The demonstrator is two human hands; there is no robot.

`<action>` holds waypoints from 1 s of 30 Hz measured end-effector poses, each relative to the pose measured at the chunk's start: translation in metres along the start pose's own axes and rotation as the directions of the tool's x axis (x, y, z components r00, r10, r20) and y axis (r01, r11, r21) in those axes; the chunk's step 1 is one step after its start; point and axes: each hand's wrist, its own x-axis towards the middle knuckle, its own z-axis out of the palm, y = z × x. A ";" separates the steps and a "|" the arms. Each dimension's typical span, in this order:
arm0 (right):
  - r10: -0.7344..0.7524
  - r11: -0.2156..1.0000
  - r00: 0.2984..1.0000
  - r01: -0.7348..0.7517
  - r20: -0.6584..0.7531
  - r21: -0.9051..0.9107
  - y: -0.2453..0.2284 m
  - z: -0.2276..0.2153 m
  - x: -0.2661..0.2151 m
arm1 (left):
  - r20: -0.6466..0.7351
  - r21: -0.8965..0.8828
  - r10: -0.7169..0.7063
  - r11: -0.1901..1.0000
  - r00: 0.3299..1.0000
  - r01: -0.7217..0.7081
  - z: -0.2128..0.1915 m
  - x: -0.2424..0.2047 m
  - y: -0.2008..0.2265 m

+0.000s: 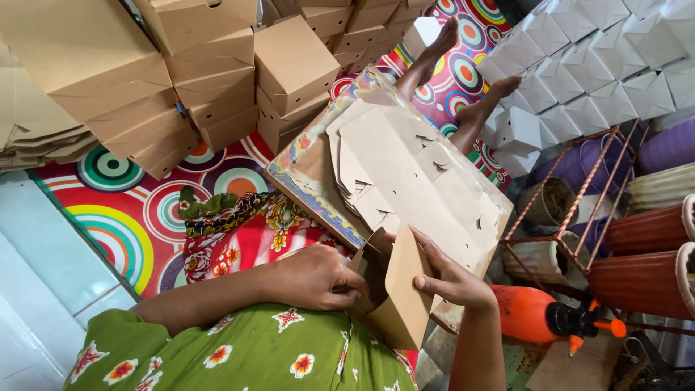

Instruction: Folding and assembling a cardboard box from a flat template

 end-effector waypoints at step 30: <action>0.418 0.908 0.745 -0.350 -0.520 0.229 0.049 -0.011 -0.048 | -0.084 0.064 -0.041 0.997 0.996 0.046 0.005 -0.003 0.010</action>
